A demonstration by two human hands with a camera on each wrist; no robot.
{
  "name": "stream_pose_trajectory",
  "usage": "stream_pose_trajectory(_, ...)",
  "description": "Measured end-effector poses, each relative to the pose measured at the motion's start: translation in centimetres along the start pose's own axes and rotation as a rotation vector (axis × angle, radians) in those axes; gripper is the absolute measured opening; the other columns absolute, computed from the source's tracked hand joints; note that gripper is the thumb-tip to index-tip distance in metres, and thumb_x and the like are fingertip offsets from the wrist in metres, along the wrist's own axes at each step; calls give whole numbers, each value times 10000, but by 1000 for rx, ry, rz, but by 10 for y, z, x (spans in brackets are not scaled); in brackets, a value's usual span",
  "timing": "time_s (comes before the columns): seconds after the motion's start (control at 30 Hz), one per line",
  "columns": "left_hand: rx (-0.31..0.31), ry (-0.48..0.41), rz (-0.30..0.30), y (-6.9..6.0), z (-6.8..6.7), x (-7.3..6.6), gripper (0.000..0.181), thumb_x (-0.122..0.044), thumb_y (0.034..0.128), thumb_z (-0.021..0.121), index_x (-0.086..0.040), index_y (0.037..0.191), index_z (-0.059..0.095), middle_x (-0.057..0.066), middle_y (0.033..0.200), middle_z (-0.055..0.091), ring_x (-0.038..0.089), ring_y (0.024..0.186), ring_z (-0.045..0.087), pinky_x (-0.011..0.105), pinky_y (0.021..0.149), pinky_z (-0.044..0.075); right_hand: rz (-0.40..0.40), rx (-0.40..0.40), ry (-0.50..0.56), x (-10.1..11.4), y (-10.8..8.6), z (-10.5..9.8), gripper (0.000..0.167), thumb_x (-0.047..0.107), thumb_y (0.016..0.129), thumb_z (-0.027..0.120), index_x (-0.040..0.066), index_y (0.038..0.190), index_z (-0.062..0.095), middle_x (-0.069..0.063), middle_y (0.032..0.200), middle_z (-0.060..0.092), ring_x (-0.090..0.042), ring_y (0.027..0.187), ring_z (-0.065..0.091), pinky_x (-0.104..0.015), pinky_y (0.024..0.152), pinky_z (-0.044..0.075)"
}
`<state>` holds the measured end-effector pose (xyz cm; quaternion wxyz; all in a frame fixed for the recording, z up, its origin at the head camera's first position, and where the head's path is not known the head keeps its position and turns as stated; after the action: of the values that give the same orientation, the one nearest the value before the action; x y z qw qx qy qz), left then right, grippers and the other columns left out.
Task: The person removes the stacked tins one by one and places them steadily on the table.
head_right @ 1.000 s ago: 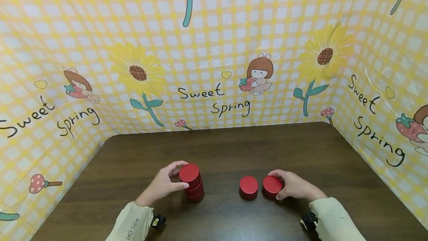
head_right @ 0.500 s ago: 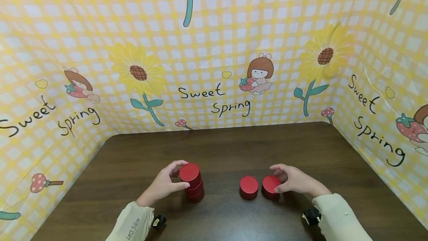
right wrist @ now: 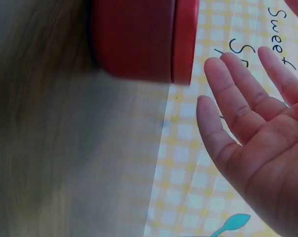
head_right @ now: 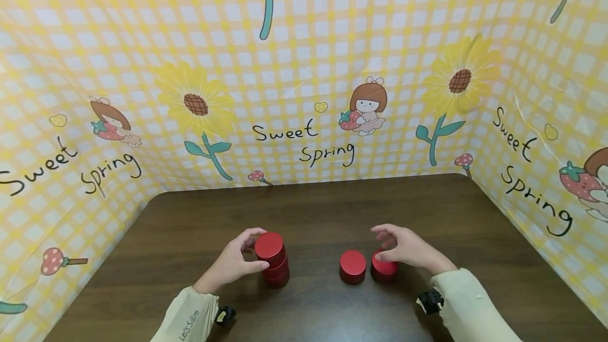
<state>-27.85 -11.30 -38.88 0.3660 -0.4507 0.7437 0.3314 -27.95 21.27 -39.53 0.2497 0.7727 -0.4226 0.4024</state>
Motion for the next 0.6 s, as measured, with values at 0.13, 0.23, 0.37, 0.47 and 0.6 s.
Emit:
stream_pose_trajectory(0.13, 5, 2, -12, -1, 0, 2, 602, -203, 764, 803, -62, 1270, 508, 84, 1114, 613, 286, 1015, 566, 477, 825, 464, -27, -19, 17, 5, 5, 4, 574, 104, 826, 719, -118, 1283, 453, -275, 1135, 561, -386, 1003, 601, -233, 791, 500)
stream_pose_trajectory(0.23, 9, 2, -10, -1, -1, 3, 609, -203, 765, 801, -56, 1276, 503, 99, 1122, 617, 305, 1032, 571, 491, 835, 463, -38, -25, 24, 7, 8, 8, 571, 103, 828, 721, -113, 1284, 454, -266, 1131, 563, -404, 1013, 592, -232, 795, 499)
stream_pose_trajectory(0.37, 17, 10, 6, -2, -1, 3, 611, -190, 766, 799, -40, 1278, 500, 111, 1114, 626, 312, 1039, 579, 485, 836, 470, -62, -25, 30, 10, 14, 12, 560, 92, 831, 719, -115, 1282, 459, -260, 1119, 564, -415, 1009, 587, -238, 807, 496)
stream_pose_trajectory(0.47, 25, 13, 15, -2, 0, 3, 614, -178, 766, 797, -29, 1280, 497, 115, 1105, 630, 311, 1037, 578, 488, 834, 468, -68, -29, 32, 11, 18, 16, 554, 92, 833, 716, -109, 1283, 464, -253, 1117, 566, -409, 1005, 586, -237, 812, 494)
stream_pose_trajectory(0.6, 32, 7, 10, -3, 0, 3, 619, -161, 764, 796, -19, 1285, 492, 112, 1111, 630, 299, 1030, 575, 473, 823, 464, -72, -36, 36, 13, 23, 22, 549, 110, 838, 716, -96, 1283, 471, -245, 1120, 572, -396, 999, 587, -247, 812, 496)
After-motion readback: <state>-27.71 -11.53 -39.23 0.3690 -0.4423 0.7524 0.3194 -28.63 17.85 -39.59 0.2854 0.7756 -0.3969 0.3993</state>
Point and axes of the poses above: each hand's wrist, its own y-axis towards the middle knuckle, its own z-axis out of the palm, x = y × z, the point moved 9 cm from there along y, towards the middle knuckle
